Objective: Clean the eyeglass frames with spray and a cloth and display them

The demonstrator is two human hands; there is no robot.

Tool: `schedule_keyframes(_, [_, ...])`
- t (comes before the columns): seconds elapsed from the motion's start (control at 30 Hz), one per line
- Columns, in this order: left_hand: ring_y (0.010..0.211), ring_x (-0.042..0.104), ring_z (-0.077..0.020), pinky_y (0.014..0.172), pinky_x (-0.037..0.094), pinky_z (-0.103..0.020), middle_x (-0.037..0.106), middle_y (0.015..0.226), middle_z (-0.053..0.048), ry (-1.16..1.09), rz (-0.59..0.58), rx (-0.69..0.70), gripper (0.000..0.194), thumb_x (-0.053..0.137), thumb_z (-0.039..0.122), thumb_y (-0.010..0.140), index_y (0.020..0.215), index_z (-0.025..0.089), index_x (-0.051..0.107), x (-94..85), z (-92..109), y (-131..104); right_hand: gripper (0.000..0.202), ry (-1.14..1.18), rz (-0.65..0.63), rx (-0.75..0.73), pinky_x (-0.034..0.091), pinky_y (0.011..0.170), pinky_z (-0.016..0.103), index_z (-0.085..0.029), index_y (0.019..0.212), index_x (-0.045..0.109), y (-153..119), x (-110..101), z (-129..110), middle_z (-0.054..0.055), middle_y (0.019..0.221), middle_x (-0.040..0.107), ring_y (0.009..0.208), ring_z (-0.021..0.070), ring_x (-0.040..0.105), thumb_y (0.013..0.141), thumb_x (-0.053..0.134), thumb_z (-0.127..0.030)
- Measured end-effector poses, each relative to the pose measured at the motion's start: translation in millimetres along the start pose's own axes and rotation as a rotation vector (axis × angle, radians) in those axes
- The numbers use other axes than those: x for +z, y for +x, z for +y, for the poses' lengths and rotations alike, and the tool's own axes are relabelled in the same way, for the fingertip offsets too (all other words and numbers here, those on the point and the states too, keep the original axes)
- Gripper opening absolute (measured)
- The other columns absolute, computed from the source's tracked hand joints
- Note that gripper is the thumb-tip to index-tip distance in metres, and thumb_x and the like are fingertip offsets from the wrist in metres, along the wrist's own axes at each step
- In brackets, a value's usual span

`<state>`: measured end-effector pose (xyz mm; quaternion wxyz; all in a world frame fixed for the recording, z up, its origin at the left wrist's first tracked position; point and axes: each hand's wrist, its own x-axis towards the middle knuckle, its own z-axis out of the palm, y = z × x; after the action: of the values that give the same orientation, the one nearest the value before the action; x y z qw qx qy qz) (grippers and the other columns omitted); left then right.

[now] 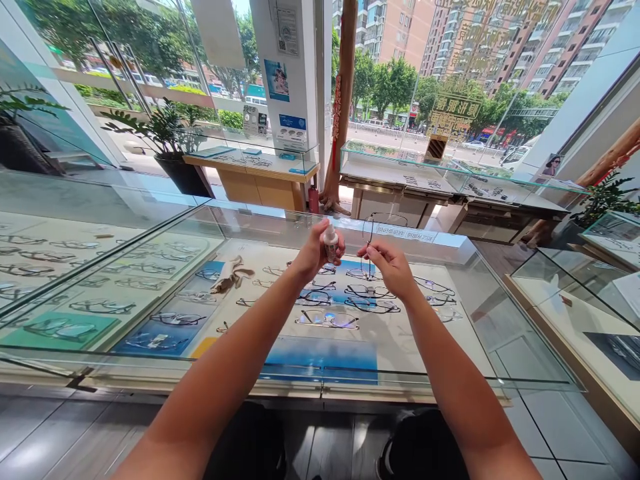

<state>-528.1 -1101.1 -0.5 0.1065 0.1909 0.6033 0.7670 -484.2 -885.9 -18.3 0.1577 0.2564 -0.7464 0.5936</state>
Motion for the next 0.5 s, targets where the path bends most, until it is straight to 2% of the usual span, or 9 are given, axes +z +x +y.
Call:
schedule_keyframes(0.07, [0.064, 0.051, -0.0166, 0.060, 0.046, -0.031, 0.055, 0.069, -0.004, 0.078, 0.064, 0.073, 0.067, 0.063, 0.087, 0.082, 0.069, 0.021, 0.060, 2.3, -6.0, 1.3, 0.049, 0.042, -0.028, 0.022, 0.055, 0.094, 0.042, -0.025, 0.093, 0.078, -0.4, 1.4, -1.1, 0.006, 0.100, 0.080, 0.097, 0.0243, 0.070, 0.102, 0.064, -0.071])
schedule_keyframes(0.13, [0.066, 0.054, -0.0173, 0.063, 0.048, -0.032, 0.058, 0.072, -0.004, 0.147, 0.087, 0.121, 0.062, 0.063, 0.081, 0.085, 0.072, 0.021, 0.061, 3.6, -10.4, 2.1, 0.048, 0.086, -0.048, 0.037, 0.055, 0.094, 0.042, -0.025, 0.092, 0.078, -0.9, 3.0, -2.5, 0.006, 0.100, 0.080, 0.095, 0.0236, 0.069, 0.102, 0.066, -0.071])
schedule_keyframes(0.27, [0.066, 0.054, -0.0178, 0.065, 0.047, -0.033, 0.059, 0.073, -0.003, 0.231, 0.053, 0.151, 0.057, 0.057, 0.076, 0.090, 0.075, 0.021, 0.063, 4.8, -13.1, 2.5, 0.048, 0.156, -0.077, 0.053, 0.056, 0.092, 0.041, -0.025, 0.091, 0.078, -1.3, 5.8, -5.0, 0.006, 0.099, 0.080, 0.092, 0.0224, 0.067, 0.100, 0.068, -0.070])
schedule_keyframes(0.5, [0.065, 0.052, -0.0186, 0.064, 0.044, -0.034, 0.057, 0.069, -0.003, 0.300, 0.004, 0.146, 0.058, 0.052, 0.077, 0.090, 0.073, 0.022, 0.060, 5.9, -12.5, 1.7, 0.052, 0.168, -0.141, 0.061, 0.058, 0.090, 0.041, -0.025, 0.090, 0.079, -0.3, 8.4, -9.3, 0.006, 0.094, 0.078, 0.093, 0.0234, 0.068, 0.099, 0.068, -0.075])
